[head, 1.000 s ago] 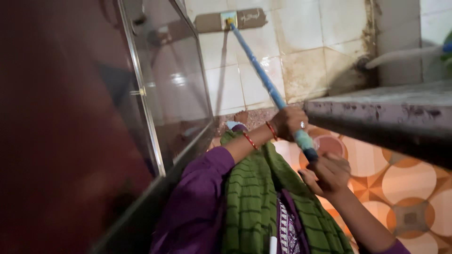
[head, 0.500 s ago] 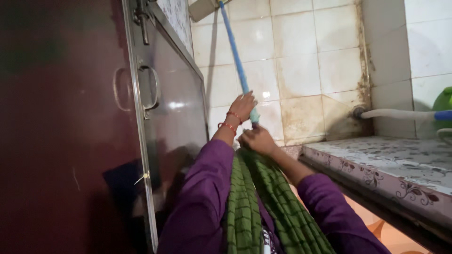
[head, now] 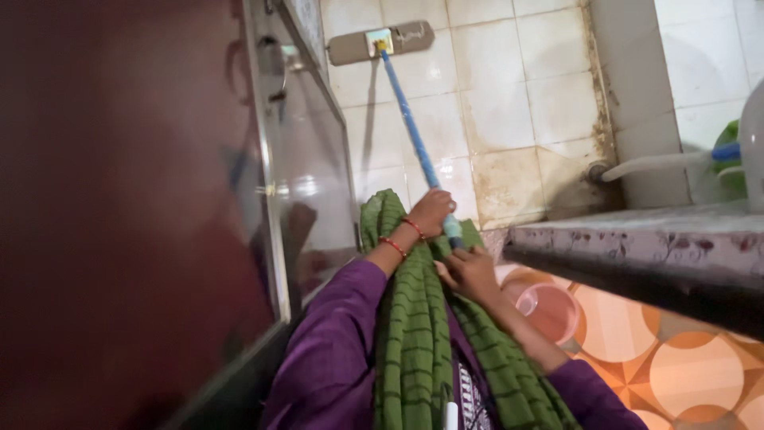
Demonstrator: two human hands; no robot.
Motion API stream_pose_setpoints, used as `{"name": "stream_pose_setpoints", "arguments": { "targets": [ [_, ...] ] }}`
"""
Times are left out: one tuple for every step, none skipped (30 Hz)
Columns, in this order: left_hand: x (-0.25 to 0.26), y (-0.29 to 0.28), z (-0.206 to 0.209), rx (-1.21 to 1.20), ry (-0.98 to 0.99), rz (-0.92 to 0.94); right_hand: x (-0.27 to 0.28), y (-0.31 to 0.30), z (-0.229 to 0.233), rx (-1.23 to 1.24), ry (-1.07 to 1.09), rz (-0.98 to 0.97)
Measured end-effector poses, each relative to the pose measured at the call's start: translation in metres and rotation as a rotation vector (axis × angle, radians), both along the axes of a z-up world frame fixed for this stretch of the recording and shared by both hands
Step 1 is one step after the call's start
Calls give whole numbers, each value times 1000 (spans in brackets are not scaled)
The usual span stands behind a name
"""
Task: The person mops a tiled floor using a flat mop with a blue handle. They repeatedly push and pull the mop across the floor near a metal door and a pink bucket, moving back and forth in a consistent pattern.
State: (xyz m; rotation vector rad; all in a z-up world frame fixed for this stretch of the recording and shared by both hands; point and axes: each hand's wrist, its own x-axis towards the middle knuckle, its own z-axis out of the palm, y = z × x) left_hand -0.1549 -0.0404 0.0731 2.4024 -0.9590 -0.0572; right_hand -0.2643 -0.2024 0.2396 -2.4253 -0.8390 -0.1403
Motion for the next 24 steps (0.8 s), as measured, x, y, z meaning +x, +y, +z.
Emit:
{"name": "stream_pose_setpoints", "arguments": {
  "targets": [
    [-17, -8, 12, -27, 10, -28, -16, -7, 13, -10, -23, -17],
    [-34, -17, 24, -55, 21, -56, -36, -14, 26, -19, -46, -34],
    [-55, -26, 34, -76, 3, -74, -57, -24, 38, -29, -65, -49],
    [-76, -35, 44, -98, -15, -93, -78, -34, 50, -42, -45, -38],
    [-95, -43, 56, -121, -34, -112, -96, -42, 62, -55, -24, -28],
    [-113, -51, 68, -203, -70, -119, -112, -51, 74, -55, -10, -25],
    [-130, -59, 82, -286, -102, -127, -127, -58, 87, -55, 8, -25],
    [-144, -68, 96, -368, -135, -135, -140, -67, 102, -10, 13, -16],
    [-157, -80, 111, -351, -92, -134, -154, -78, 119, 32, 20, -9],
    [-168, -89, 127, -334, -49, -133, -164, -86, 135, 2, 33, -40],
    [-178, -97, 146, -351, -46, -134, -173, -90, 153, -31, 47, -72],
    [-187, -103, 164, -367, -43, -135, -181, -93, 172, -36, 45, -77],
    [-195, -106, 179, -472, -57, -149, -185, -96, 191, -41, 43, -82],
    [-200, -107, 191, -576, -70, -163, -188, -97, 208, -47, 41, -87],
    [-204, -107, 200, -681, -83, -174, -191, -96, 222, -33, 37, -75],
    [-206, -107, 205, -693, -88, -196, -193, -95, 233, -19, 33, -63],
    [-206, -107, 207, -704, -96, -217, -192, -90, 239, -3, 27, -50],
    [-205, -106, 206, -714, -104, -239, -190, -83, 239, 7, 56, -29],
    [-202, -101, 202, -710, -104, -243, -185, -74, 236, 20, 82, -8],
    [-198, -95, 196, -707, -103, -247, -181, -68, 233, 32, 107, 13],
    [-193, -90, 191, -708, -104, -250, -177, -64, 232, 46, 102, 43],
    [-190, -87, 186, -696, -120, -243, -174, -59, 230, 60, 97, 73],
    [-185, -83, 181, -684, -141, -239, -168, -56, 228, 72, 85, 101],
    [-178, -80, 177, -672, -162, -236, -159, -53, 224, 67, 86, 113]
  ]
}}
